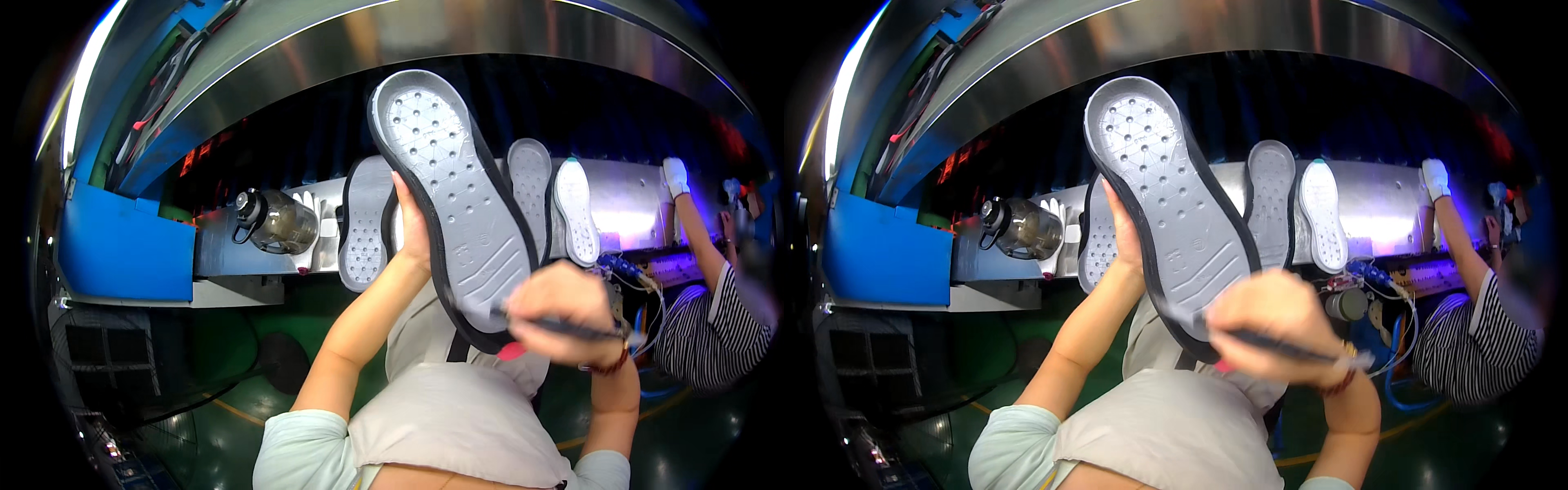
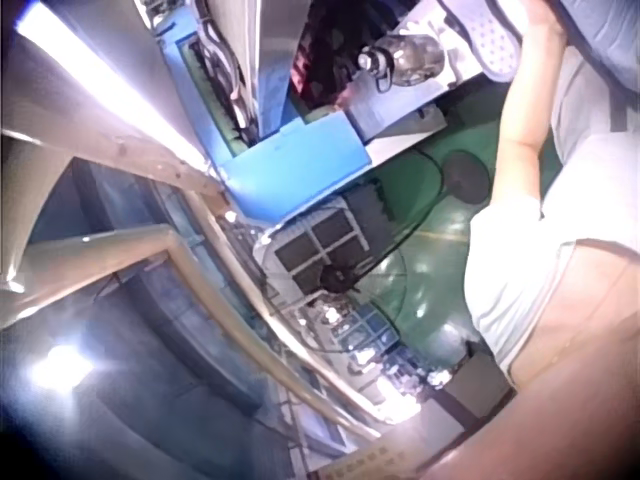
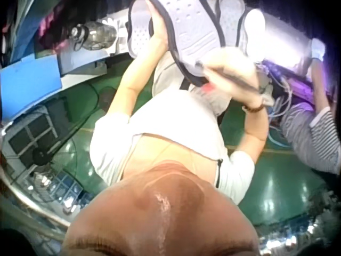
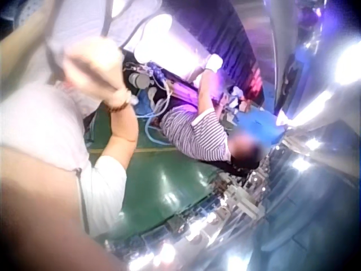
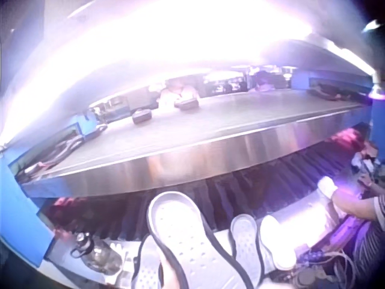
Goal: The person applies glue to the bottom of shoe soles using a brush. They pick up each sole from a conveyor belt, apply glue to the surface, and place it back on the belt. The process is repeated for multiple soles.
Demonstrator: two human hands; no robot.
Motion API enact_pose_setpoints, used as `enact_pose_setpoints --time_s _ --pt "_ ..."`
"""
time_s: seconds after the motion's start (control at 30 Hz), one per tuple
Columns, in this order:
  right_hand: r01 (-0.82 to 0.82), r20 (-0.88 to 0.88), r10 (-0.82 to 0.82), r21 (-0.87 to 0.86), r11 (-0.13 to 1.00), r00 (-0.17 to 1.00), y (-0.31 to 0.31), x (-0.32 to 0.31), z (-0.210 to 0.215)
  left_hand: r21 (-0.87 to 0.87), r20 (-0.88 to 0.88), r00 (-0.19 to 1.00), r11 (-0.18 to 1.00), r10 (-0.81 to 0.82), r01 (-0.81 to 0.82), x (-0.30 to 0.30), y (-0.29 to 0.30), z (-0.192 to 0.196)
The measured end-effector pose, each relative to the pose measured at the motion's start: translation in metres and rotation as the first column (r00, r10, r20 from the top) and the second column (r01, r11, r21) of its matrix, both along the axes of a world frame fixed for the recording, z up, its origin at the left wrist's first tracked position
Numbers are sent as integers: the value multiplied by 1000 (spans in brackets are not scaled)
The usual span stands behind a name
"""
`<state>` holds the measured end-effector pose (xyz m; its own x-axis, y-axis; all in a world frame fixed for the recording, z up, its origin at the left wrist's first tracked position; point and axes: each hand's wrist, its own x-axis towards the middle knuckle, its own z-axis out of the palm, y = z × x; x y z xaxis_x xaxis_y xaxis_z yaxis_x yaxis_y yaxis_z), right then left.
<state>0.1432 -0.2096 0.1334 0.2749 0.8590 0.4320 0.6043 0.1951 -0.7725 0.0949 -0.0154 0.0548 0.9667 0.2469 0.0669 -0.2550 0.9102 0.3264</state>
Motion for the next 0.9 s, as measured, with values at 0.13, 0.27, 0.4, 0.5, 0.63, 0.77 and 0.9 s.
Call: enact_pose_setpoints --time_s 0.13,0.27,0.4,0.5,0.63,0.77,0.9 --pt "268 -102 -253 166 949 962 22 19 -7 44 -54 995 996 83 -81 10 -20 16" --pt "-49 -113 60 91 995 992 10 4 2 155 -3 987 975 163 -160 5 -7 19" --pt "150 -325 -117 79 986 939 3 14 -11 259 -43 943 915 330 -309 6 -1 37" --pt "-9 -153 20 71 997 988 1 5 -6 232 52 937 908 346 -349 7 14 36" --pt "33 -506 14 85 996 862 -17 17 -14 325 40 927 872 374 -366 5 22 48" --pt "93 -100 -92 1 996 991 -13 13 -14 324 15 906 855 423 -405 10 21 57" --pt "-31 -489 99 145 989 867 -19 29 -24 252 139 956 924 258 -286 13 32 64"
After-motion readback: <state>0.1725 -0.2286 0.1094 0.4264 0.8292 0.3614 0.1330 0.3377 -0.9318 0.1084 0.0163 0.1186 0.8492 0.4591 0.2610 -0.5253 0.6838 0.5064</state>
